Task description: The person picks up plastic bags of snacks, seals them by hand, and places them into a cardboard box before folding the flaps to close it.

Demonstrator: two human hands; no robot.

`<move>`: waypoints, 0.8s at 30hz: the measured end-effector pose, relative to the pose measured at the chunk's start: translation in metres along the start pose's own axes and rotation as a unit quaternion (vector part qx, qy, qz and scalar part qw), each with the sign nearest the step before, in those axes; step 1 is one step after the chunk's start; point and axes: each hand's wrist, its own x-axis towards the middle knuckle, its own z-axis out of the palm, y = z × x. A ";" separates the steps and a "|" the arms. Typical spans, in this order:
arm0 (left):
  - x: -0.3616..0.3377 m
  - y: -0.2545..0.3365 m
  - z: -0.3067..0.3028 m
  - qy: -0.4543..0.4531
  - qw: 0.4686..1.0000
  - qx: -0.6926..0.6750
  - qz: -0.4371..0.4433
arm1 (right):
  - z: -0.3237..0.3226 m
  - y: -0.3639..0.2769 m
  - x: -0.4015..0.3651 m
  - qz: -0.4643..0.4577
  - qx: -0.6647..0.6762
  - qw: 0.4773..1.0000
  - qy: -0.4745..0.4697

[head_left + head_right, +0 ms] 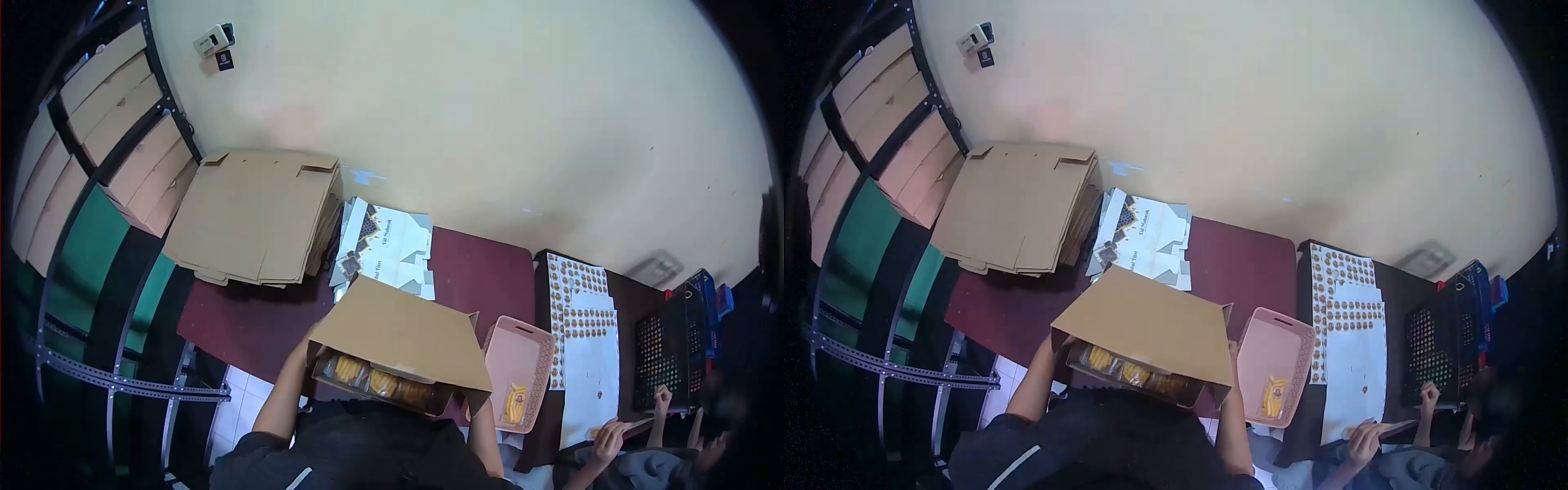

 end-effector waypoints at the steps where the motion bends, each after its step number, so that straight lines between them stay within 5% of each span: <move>1: -0.005 -0.009 0.003 -0.014 1.000 -0.020 -0.005 | -0.001 0.017 -0.002 0.034 0.030 0.999 0.010; 2: -0.002 -0.011 0.000 -0.029 0.999 -0.039 -0.011 | -0.006 0.034 -0.004 0.070 0.061 0.995 0.021; 3: 0.007 -0.009 -0.001 -0.044 0.997 -0.058 -0.017 | -0.011 -0.022 0.000 0.064 0.186 0.980 -0.036; 6: 0.019 -0.027 -0.004 -0.053 0.997 -0.019 0.045 | -0.022 -0.041 0.010 0.185 0.152 0.968 -0.078; 9: 0.016 -0.001 0.000 0.056 0.994 -0.089 -0.023 | -0.025 -0.094 0.008 0.310 0.238 0.913 -0.116; 11: 0.005 0.024 0.012 0.020 0.985 -0.159 -0.070 | -0.018 -0.107 0.010 0.375 0.231 0.875 -0.202; 14: -0.001 0.045 0.027 -0.092 0.947 -0.263 -0.159 | 0.005 -0.099 0.004 0.248 0.125 0.935 -0.222; 17: -0.001 0.029 0.033 -0.041 0.992 0.009 -0.119 | 0.016 -0.096 -0.001 0.343 0.122 0.923 -0.126; 20: 0.001 0.011 0.034 -0.040 0.992 0.112 -0.051 | 0.028 -0.062 -0.009 0.330 0.091 0.926 -0.159; 22: -0.002 0.019 0.037 -0.033 0.995 0.081 -0.047 | 0.031 -0.057 -0.012 0.332 0.086 0.930 -0.128; 24: -0.001 0.022 0.037 -0.020 0.998 0.057 -0.009 | 0.028 -0.056 -0.010 0.289 -0.090 0.943 -0.138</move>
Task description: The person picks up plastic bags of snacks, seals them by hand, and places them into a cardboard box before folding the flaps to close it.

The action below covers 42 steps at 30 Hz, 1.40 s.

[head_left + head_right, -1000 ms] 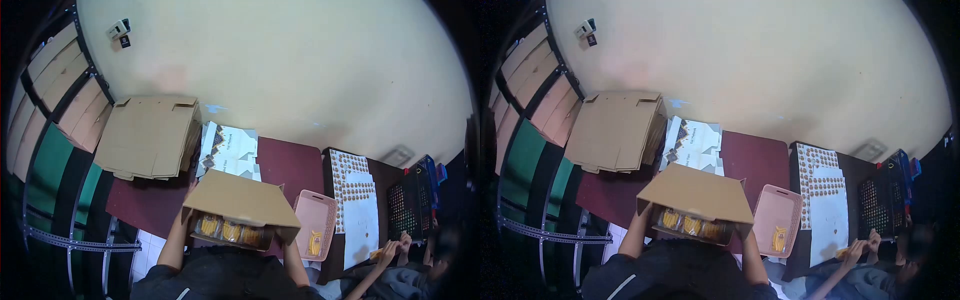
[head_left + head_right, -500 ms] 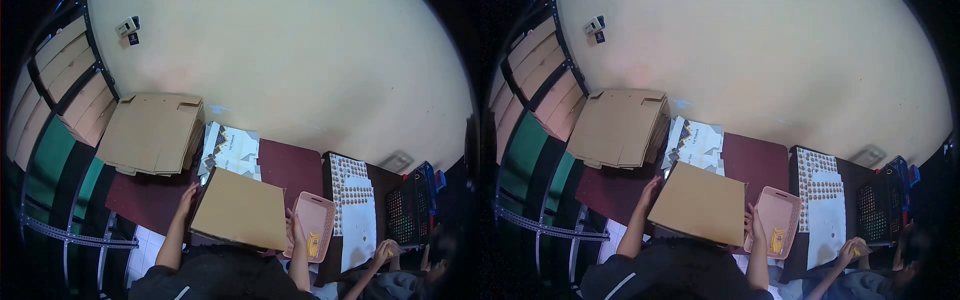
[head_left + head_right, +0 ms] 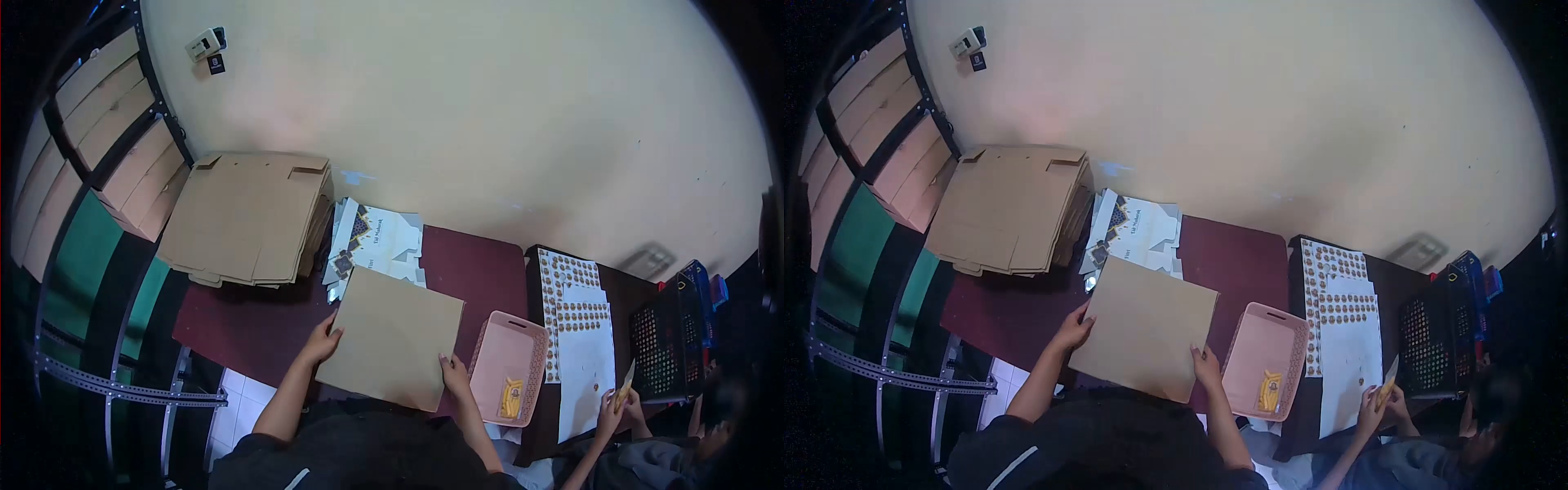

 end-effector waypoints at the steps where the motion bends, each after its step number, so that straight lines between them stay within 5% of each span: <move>1: 0.001 0.002 0.001 0.014 0.999 -0.045 0.000 | 0.003 -0.001 -0.003 -0.033 0.084 0.996 0.019; 5: -0.002 0.041 0.000 0.051 0.997 0.023 0.059 | -0.006 -0.035 -0.003 -0.068 0.132 0.988 0.035; 10: 0.044 -0.015 -0.004 0.056 0.995 0.027 0.082 | 0.010 -0.035 0.038 -0.170 0.169 0.968 0.068; 14: 0.035 -0.024 -0.003 0.074 0.996 0.011 0.057 | 0.015 -0.066 0.015 -0.229 -0.061 0.966 0.106; 16: 0.026 -0.032 -0.003 0.068 0.996 0.007 0.049 | 0.025 -0.079 -0.005 -0.327 -0.244 0.906 0.115; 17: 0.022 -0.035 -0.004 0.050 0.999 0.007 0.009 | 0.031 -0.073 -0.006 -0.365 -0.225 0.902 0.046; 20: 0.014 -0.057 0.000 0.058 0.997 -0.049 -0.027 | 0.045 -0.083 -0.030 -0.372 -0.307 0.875 -0.050; 27: 0.002 -0.040 0.002 0.059 0.995 -0.067 -0.046 | 0.054 -0.080 -0.025 -0.417 -0.346 0.839 -0.042; 31: 0.009 -0.050 0.000 0.076 0.993 -0.052 -0.076 | 0.049 -0.086 -0.025 -0.410 -0.327 0.850 -0.046; 34: 0.013 -0.055 -0.002 0.024 0.992 -0.121 0.013 | 0.048 -0.080 -0.020 -0.407 -0.301 0.860 -0.053; 42: 0.009 -0.032 0.005 0.024 0.980 -0.191 -0.054 | 0.037 -0.090 -0.018 -0.415 -0.266 0.869 -0.048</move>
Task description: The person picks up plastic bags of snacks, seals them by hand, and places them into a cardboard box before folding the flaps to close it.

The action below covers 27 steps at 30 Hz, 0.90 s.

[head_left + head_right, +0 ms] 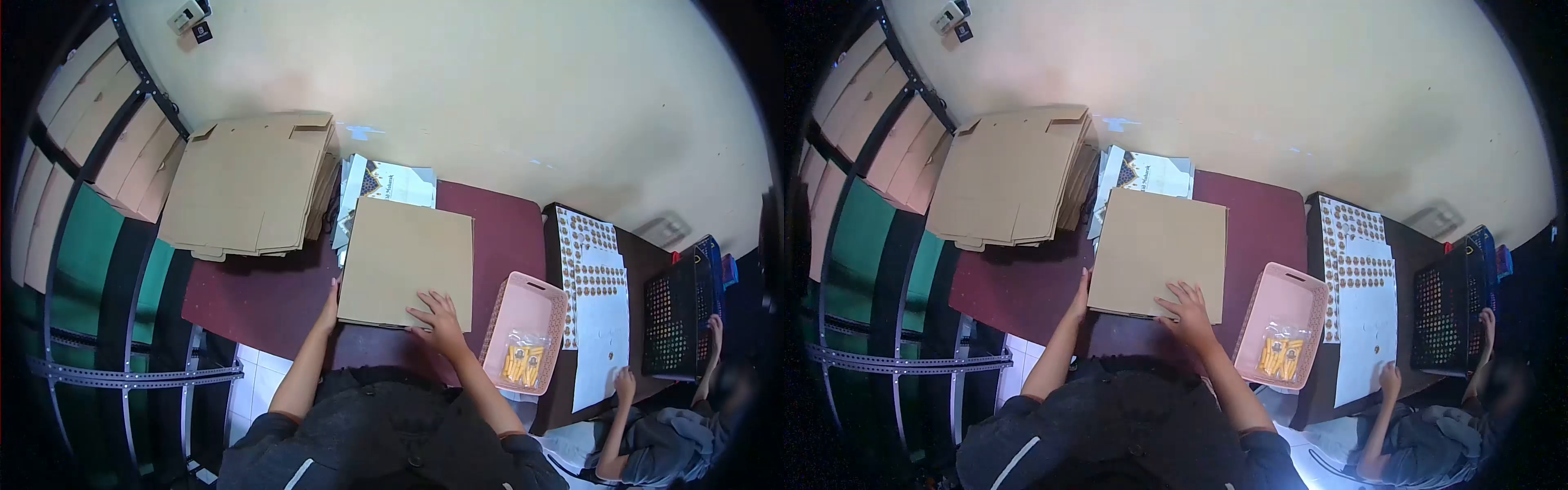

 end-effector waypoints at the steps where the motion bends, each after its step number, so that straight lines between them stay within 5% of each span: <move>1: 0.003 -0.002 -0.002 -0.011 1.000 -0.013 0.015 | -0.002 -0.001 0.000 -0.009 0.004 1.000 0.004; 4: 0.005 -0.005 -0.004 0.001 0.998 -0.023 0.058 | -0.010 -0.009 0.001 -0.018 0.006 1.000 0.005; 7: -0.010 0.016 0.003 0.186 0.938 0.152 0.250 | -0.016 -0.012 0.001 -0.021 -0.006 1.000 0.013; 12: -0.029 0.037 0.007 0.147 0.945 0.180 0.232 | -0.031 -0.017 0.005 -0.038 -0.041 0.997 0.049; 15: -0.034 0.042 0.016 0.146 0.964 -0.038 0.217 | -0.035 -0.018 0.007 -0.025 -0.049 0.996 0.068; 20: -0.056 0.032 0.020 0.171 0.970 -0.001 0.175 | -0.040 -0.024 0.010 -0.032 -0.056 0.993 0.094; 23: -0.069 0.026 0.023 0.024 0.986 -0.075 0.146 | -0.043 -0.026 0.011 -0.029 -0.050 0.993 0.107; 27: -0.065 0.028 0.045 -0.011 0.996 -0.071 0.062 | -0.044 -0.027 0.012 -0.026 -0.058 0.992 0.105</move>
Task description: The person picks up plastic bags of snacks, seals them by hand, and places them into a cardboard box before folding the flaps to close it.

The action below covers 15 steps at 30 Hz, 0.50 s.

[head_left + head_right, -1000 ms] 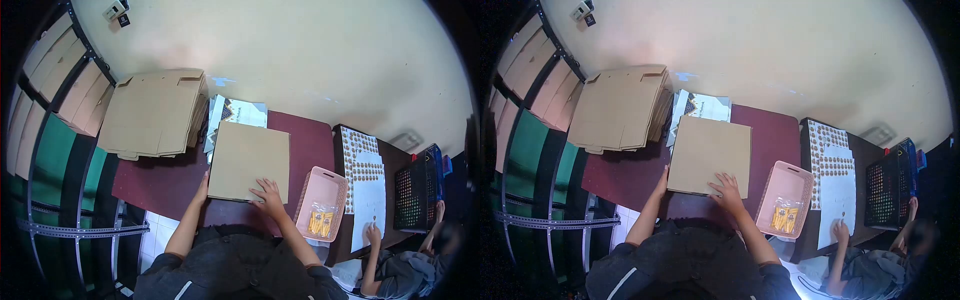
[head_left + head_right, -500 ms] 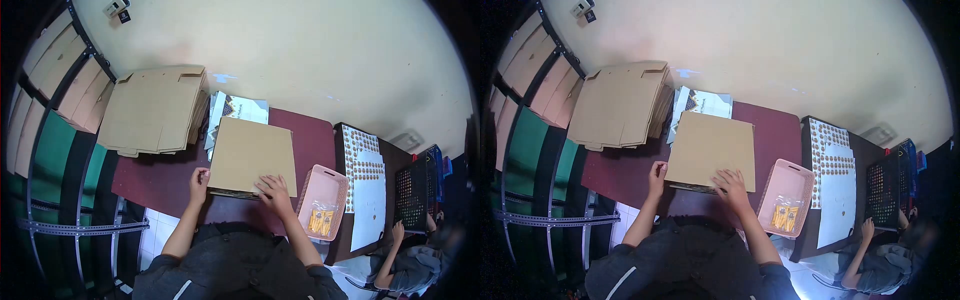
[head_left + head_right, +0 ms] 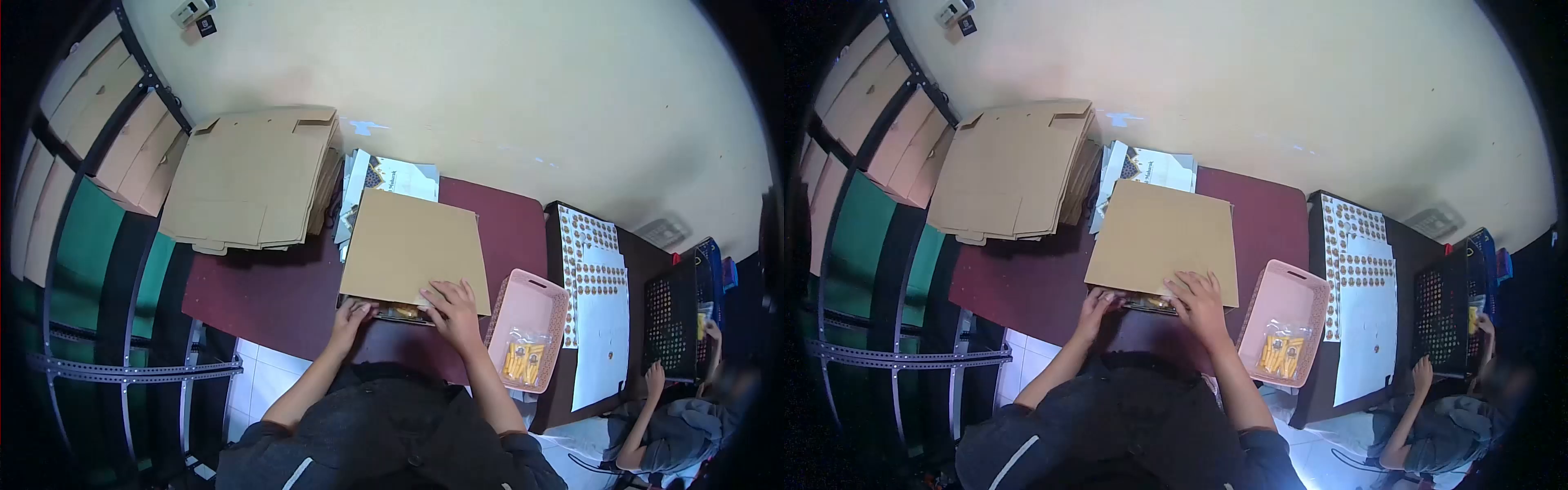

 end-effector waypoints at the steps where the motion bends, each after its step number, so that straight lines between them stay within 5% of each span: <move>1: 0.001 0.002 0.002 0.000 1.000 -0.001 0.001 | 0.001 0.000 0.000 -0.001 -0.001 1.000 0.000; 4: 0.006 0.004 0.004 -0.086 0.989 -0.103 -0.063 | 0.007 0.002 -0.004 0.003 0.000 1.000 -0.013; 15: 0.005 -0.002 0.026 -0.023 1.000 -0.003 -0.020 | 0.008 -0.001 -0.012 0.031 0.016 0.999 -0.023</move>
